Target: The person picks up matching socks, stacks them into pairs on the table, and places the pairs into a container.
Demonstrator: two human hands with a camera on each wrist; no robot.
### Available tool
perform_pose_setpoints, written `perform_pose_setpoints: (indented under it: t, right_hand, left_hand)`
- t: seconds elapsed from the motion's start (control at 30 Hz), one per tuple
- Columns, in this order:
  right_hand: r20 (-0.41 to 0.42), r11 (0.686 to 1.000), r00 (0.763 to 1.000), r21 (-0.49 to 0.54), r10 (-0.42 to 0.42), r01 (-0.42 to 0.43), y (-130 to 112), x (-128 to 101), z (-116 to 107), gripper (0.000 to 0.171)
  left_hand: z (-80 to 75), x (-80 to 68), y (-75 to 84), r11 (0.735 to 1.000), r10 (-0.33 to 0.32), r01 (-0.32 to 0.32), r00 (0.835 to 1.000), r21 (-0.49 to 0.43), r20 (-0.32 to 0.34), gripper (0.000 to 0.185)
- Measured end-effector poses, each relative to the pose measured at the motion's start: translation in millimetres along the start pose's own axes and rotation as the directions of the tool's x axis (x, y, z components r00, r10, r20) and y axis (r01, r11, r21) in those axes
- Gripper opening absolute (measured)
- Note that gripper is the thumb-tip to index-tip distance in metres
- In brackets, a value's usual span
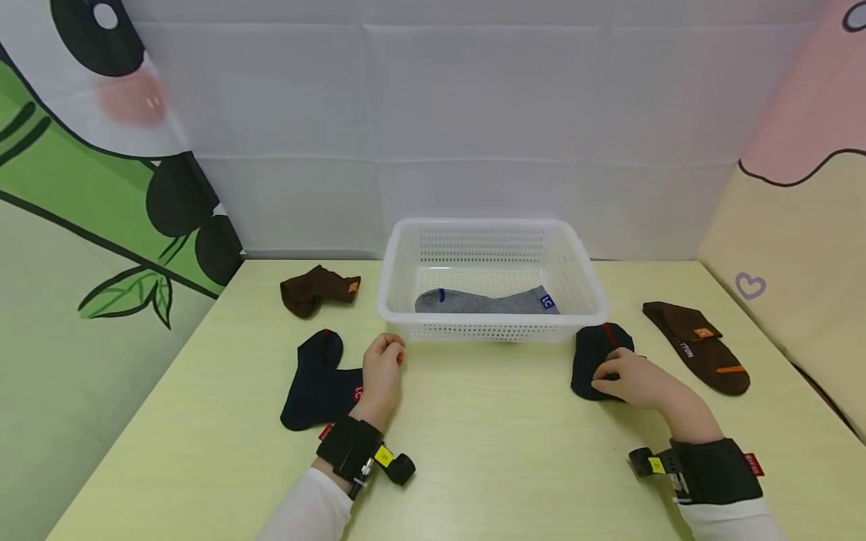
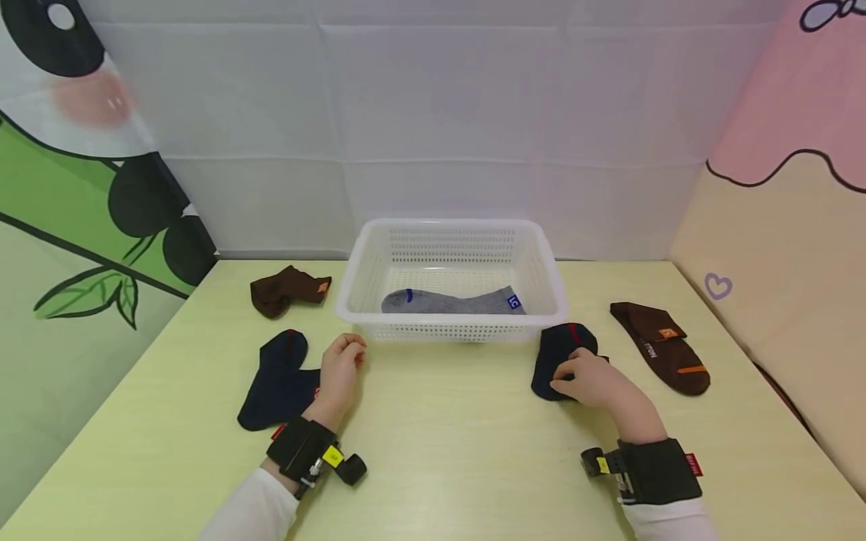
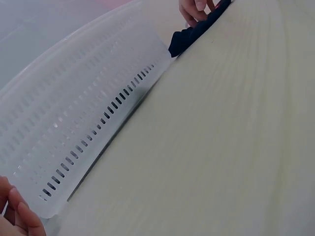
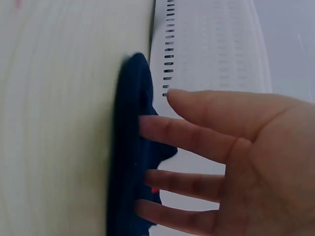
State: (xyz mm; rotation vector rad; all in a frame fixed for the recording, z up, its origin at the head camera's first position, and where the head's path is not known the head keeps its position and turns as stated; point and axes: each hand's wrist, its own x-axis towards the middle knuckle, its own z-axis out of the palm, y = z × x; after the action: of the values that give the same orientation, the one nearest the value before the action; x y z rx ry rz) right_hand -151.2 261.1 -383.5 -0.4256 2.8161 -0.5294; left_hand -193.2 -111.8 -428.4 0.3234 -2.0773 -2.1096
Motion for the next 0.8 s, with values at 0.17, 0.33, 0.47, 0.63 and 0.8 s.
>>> perform_pose_setpoints:
  t: [0.17, 0.33, 0.47, 0.63, 0.8]
  right_hand:
    - [0.075, 0.997, 0.995, 0.038, -0.065, 0.062, -7.8, -3.8, -2.2, 0.020]
    - [0.116, 0.986, 0.981, 0.074, -0.157, 0.149, -22.7, -5.2, 0.8, 0.019]
    - [0.119, 0.971, 0.966, 0.099, -0.227, 0.216, -36.5, -3.5, 5.5, 0.016]
    - [0.135, 0.960, 0.953, 0.115, -0.270, 0.255, -48.3, -3.5, 9.4, 0.016]
    - [0.124, 0.943, 0.936, 0.097, -0.330, 0.319, -54.5, -3.1, 14.1, 0.014]
  left_hand:
    - [-0.5, -1.4, 1.5, 1.000, -0.001, 0.001, 1.000, -0.003, 0.003, 0.012]
    - [-0.9, -0.6, 1.8, 1.000, -0.004, 0.004, 1.000, -0.011, 0.003, 0.011]
    - [-0.8, -0.1, 1.0, 1.000, -0.004, 0.004, 1.000, -0.002, -0.001, 0.011]
    - [-0.9, -0.2, 0.0, 1.000, -0.002, 0.002, 1.000, 0.006, -0.001, 0.012]
    - [-0.5, -0.5, -1.3, 1.000, 0.005, -0.005, 1.000, -0.003, 0.000, 0.011]
